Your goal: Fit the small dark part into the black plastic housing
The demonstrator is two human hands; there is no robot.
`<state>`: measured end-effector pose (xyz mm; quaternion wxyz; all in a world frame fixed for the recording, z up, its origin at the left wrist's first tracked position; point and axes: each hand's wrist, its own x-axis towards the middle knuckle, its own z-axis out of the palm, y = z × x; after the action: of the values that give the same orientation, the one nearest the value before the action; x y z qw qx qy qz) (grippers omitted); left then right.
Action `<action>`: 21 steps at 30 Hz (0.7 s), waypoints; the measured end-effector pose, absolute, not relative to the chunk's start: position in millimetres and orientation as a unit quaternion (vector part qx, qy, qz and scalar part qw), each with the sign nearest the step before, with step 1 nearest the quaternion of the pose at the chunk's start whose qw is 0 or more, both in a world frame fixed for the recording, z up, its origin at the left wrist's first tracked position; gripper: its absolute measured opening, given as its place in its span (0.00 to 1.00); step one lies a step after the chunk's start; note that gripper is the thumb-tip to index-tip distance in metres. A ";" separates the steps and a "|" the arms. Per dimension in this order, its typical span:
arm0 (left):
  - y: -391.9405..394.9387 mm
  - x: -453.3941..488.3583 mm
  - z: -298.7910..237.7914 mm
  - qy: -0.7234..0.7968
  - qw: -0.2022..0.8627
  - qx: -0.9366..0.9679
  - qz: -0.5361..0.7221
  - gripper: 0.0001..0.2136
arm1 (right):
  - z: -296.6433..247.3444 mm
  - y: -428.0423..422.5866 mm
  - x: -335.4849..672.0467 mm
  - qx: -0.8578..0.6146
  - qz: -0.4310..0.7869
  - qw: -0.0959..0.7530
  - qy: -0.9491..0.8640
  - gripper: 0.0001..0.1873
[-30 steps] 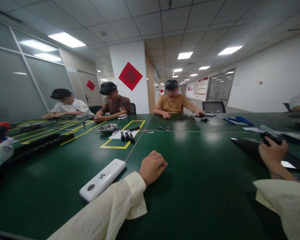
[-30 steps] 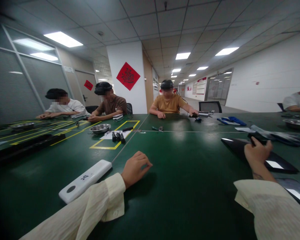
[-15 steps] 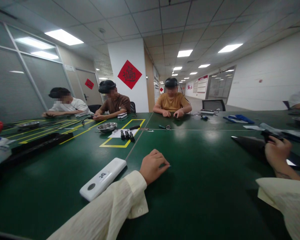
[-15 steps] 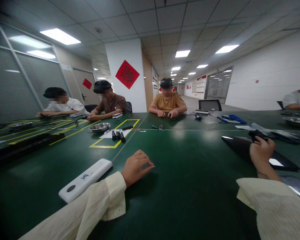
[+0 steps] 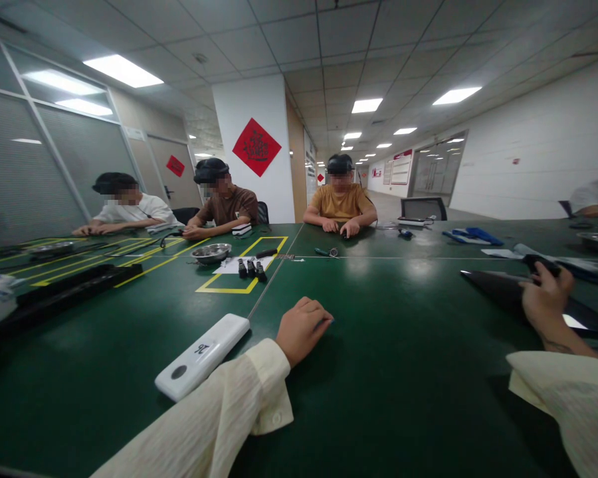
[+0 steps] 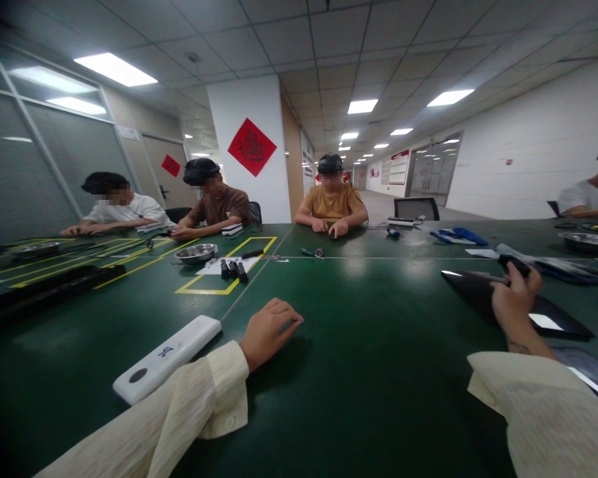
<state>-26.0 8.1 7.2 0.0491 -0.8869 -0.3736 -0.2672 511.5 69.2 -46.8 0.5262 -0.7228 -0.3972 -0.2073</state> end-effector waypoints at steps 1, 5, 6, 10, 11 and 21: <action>8.0 -26.1 7.1 -0.373 0.049 -0.887 -0.269 0.07 | -44.2 64.7 503.9 -0.734 -0.186 0.517 -0.399 0.30; 9.0 -26.4 5.5 -0.377 0.051 -0.883 -0.275 0.08 | -26.2 47.9 467.3 -0.743 -0.216 0.416 -0.477 0.27; 9.6 -26.5 4.9 -0.381 0.052 -0.881 -0.277 0.08 | -21.5 45.7 457.2 -0.733 -0.240 0.388 -0.505 0.26; 11.6 -26.4 3.3 -0.391 0.052 -0.871 -0.294 0.07 | -12.9 47.1 410.5 -0.677 -0.284 0.308 -0.605 0.23; 11.8 -26.3 3.1 -0.394 0.053 -0.867 -0.300 0.07 | -13.3 48.8 396.0 -0.659 -0.281 0.298 -0.631 0.23; 23.3 -32.8 1.2 -0.437 0.010 -0.815 -0.381 0.09 | -9.0 11.1 218.7 -0.397 -0.099 0.336 -0.848 0.24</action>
<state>-32.8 23.3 1.2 0.0104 -0.8151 -0.4366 -0.3806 218.7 11.1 -9.0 0.3360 -0.3975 -0.8481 -0.0988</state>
